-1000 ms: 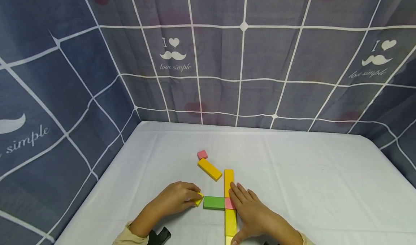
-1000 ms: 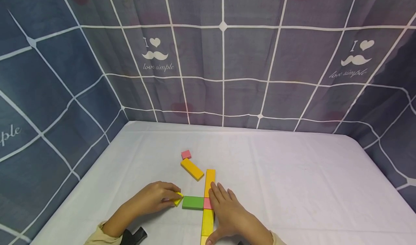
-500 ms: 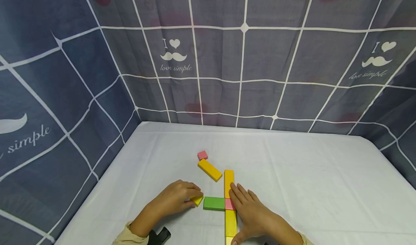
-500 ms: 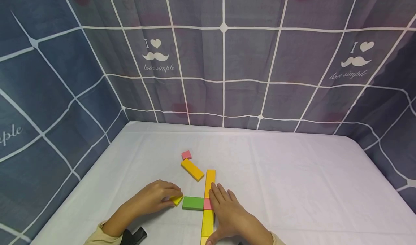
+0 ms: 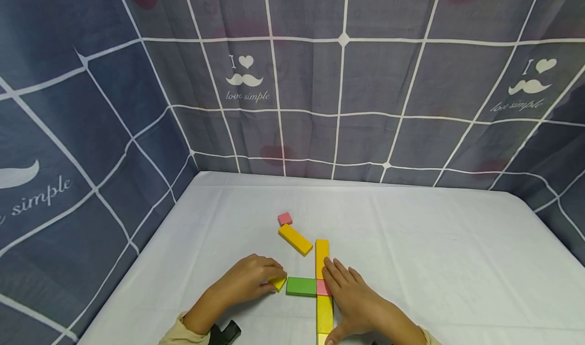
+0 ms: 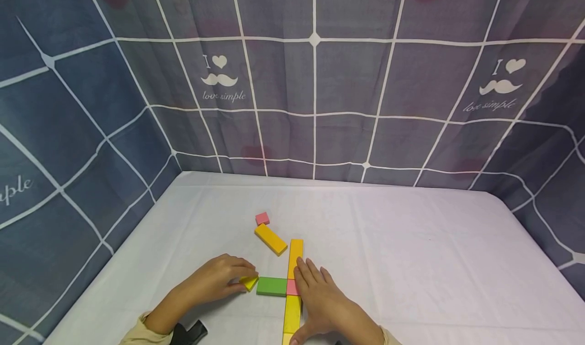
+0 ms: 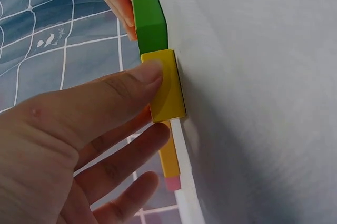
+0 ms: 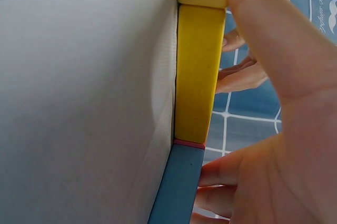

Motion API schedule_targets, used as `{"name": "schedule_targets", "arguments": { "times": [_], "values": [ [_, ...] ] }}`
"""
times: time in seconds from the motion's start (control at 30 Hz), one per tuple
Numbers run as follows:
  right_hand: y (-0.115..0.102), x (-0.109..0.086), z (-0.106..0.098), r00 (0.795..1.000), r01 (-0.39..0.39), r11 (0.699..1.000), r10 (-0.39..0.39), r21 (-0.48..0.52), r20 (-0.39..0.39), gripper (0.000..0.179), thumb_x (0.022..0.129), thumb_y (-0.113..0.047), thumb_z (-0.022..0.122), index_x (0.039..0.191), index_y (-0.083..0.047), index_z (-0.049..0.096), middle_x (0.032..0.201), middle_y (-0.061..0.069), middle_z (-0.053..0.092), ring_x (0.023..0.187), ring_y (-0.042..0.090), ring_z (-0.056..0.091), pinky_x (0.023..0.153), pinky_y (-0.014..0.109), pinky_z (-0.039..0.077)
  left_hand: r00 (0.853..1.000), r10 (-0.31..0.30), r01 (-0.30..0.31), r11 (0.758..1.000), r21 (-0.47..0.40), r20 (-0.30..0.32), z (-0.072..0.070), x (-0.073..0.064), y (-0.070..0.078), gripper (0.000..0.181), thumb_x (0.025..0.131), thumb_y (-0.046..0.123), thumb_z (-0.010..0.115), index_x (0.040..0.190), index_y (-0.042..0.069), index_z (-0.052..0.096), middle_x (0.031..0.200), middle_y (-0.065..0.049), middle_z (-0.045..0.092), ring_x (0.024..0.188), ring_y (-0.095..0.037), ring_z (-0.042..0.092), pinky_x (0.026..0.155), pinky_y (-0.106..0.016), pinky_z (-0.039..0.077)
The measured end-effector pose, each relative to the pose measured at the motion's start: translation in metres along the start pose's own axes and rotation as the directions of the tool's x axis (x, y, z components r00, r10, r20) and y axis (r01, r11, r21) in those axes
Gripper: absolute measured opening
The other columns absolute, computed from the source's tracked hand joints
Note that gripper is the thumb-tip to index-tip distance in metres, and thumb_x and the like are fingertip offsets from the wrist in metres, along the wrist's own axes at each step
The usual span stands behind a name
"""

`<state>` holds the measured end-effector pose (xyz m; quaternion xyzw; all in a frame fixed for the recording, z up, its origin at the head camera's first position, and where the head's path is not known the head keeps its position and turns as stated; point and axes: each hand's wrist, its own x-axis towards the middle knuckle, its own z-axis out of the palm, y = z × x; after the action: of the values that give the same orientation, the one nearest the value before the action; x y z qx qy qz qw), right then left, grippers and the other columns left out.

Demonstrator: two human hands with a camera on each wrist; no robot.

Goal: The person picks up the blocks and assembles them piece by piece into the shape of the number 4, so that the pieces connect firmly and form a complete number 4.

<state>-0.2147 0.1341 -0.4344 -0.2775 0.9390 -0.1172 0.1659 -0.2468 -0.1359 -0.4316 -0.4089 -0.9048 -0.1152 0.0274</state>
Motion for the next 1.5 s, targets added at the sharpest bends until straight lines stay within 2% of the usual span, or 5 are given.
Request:
{"name": "schedule_targets", "arguments": {
  "times": [0.57, 0.77, 1.07, 1.27, 1.5],
  "values": [
    [0.001, -0.006, 0.0, 1.0, 0.016, 1.0, -0.016, -0.005, -0.022, 0.132, 0.05, -0.076, 0.073, 0.149, -0.002, 0.026, 0.159, 0.015, 0.016, 0.146, 0.035, 0.016, 0.115, 0.057, 0.021, 1.0, -0.012, 0.012, 1.0, -0.018, 0.004, -0.002, 0.001, 0.004, 0.03, 0.08, 0.033, 0.073, 0.106, 0.016, 0.073, 0.105, 0.004, 0.071, 0.096, -0.009, 0.065, 0.08, -0.024, 0.052],
    [0.001, -0.007, 0.0, 1.0, 0.016, 1.0, -0.015, 0.007, -0.02, 0.132, 0.05, -0.076, 0.072, 0.149, -0.003, 0.025, 0.159, 0.015, 0.014, 0.146, 0.035, 0.015, 0.115, 0.057, 0.02, 0.992, -0.029, 0.04, 0.995, 0.092, -0.12, -0.004, 0.004, 0.004, 0.033, 0.082, 0.038, 0.071, 0.105, 0.015, 0.073, 0.104, 0.001, 0.071, 0.096, -0.013, 0.066, 0.08, -0.029, 0.054],
    [0.003, -0.005, -0.002, 0.999, 0.048, 0.999, -0.048, 0.015, -0.01, 0.131, 0.053, -0.076, 0.071, 0.15, -0.002, 0.023, 0.159, 0.016, 0.012, 0.147, 0.036, 0.012, 0.115, 0.057, 0.019, 0.92, -0.386, 0.384, 0.923, -0.035, -0.074, -0.011, 0.035, 0.004, 0.047, 0.081, 0.037, 0.072, 0.113, 0.003, 0.067, 0.112, -0.012, 0.068, 0.102, -0.028, 0.065, 0.083, -0.042, 0.055],
    [0.005, -0.008, -0.002, 0.999, 0.048, 0.999, -0.048, 0.0, -0.02, 0.13, 0.053, -0.075, 0.072, 0.149, -0.001, 0.025, 0.159, 0.016, 0.014, 0.146, 0.037, 0.014, 0.114, 0.058, 0.02, 0.88, -0.47, 0.472, 0.881, -0.02, 0.064, -0.012, 0.075, 0.01, 0.062, 0.082, 0.046, 0.069, 0.12, -0.002, 0.061, 0.11, -0.013, 0.067, 0.091, -0.023, 0.063, 0.08, -0.037, 0.054],
    [0.003, -0.009, -0.001, 0.996, 0.08, 0.996, -0.082, -0.033, -0.044, 0.129, 0.054, -0.074, 0.073, 0.149, -0.001, 0.025, 0.158, 0.016, 0.016, 0.146, 0.036, 0.015, 0.113, 0.058, 0.021, 0.853, -0.514, 0.501, 0.855, 0.135, 0.087, -0.005, 0.098, 0.02, 0.045, 0.083, 0.051, 0.066, 0.082, 0.006, 0.067, 0.068, -0.002, 0.058, 0.058, -0.014, 0.048, 0.051, -0.025, 0.041]
  ]
}}
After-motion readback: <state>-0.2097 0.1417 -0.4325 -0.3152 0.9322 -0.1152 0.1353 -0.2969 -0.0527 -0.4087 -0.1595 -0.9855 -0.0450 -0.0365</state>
